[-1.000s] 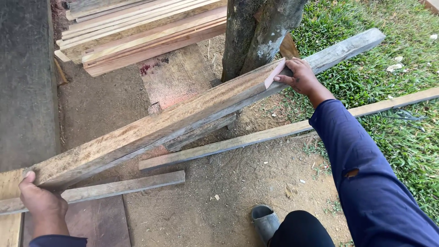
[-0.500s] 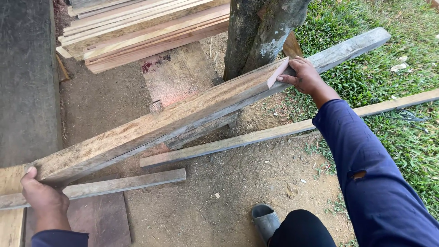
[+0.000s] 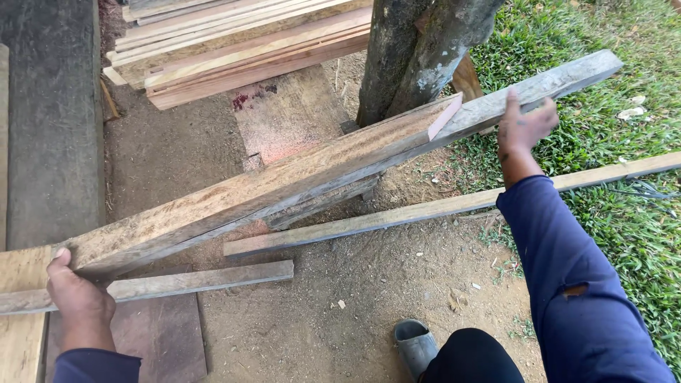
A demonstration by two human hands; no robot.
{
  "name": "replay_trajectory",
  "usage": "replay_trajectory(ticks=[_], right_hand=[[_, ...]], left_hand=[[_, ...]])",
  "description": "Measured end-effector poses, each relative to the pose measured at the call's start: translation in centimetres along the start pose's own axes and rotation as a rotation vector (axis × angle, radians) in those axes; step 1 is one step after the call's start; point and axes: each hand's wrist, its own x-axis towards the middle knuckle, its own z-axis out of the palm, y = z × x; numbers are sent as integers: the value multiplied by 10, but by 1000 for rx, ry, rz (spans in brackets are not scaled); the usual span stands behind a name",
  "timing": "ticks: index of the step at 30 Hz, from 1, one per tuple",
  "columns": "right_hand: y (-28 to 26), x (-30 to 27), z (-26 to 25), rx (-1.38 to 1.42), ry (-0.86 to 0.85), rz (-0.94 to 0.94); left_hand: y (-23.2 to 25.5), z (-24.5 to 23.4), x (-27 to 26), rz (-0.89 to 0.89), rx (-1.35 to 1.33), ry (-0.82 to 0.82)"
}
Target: The recorder is sawing a piece of wood into smaller pieces.
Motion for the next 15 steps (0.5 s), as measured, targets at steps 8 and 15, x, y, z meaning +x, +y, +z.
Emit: replay_trajectory(ticks=[8, 15], right_hand=[[-117, -62, -30, -22, -161, -509], [-214, -117, -39, -111, -399, -915]], left_hand=[[-8, -5, 2, 17, -28, 2], [-1, 0, -2, 25, -5, -30]])
